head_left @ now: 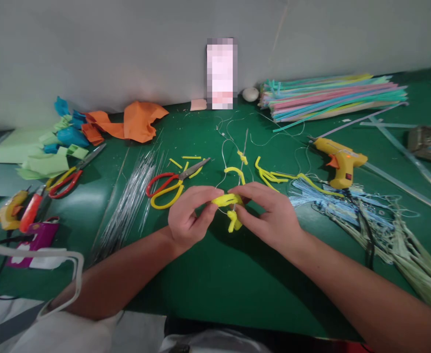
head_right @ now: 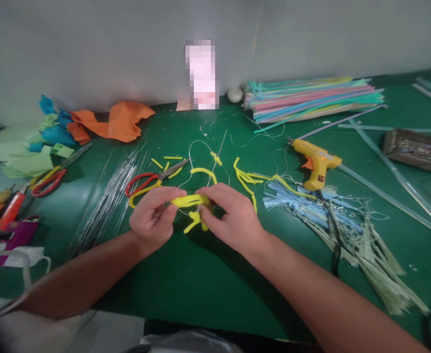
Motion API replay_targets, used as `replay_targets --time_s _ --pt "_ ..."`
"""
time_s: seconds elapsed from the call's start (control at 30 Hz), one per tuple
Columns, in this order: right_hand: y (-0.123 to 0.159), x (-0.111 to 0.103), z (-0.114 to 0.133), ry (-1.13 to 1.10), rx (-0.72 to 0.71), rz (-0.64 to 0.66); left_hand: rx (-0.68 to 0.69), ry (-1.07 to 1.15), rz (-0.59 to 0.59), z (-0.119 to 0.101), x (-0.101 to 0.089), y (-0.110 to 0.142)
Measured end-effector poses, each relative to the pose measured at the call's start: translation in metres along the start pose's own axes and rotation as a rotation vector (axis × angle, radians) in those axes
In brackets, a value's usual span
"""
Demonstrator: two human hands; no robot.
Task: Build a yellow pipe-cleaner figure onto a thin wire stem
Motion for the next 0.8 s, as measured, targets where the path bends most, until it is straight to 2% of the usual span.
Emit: replay_targets --time_s 0.37,0.6,0.7,0.8 --pt "0.0002 -0.0012 0.0023 0.021 -0.036 -0.004 0.000 0.021 -0.047 0.0015 0.0020 0.0016" --pt "-0.0004 0.0003 0.0017 0.031 -0.005 -0.021 0.024 0.041 -0.049 0.0012 0.0027 -0.0016" --pt "0.0001 0.0009 0.0014 0.029 -0.005 -0.019 -0.013 0.076 -0.075 0.0024 0.0042 -0.0006" --pt "0.0000 -0.0006 0.0016 0.049 -0.026 -0.022 -0.113 0.152 -0.139 0.0055 0.0068 0.0019"
Point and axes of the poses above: each hand's wrist, its own y-axis away from the middle knuckle, its own x-axis out of the palm, z = x × y, the point moved 2 cm from there along -y, towards the middle knuckle, and after that the axes turned 5 degrees about y, right-handed, at the moved point
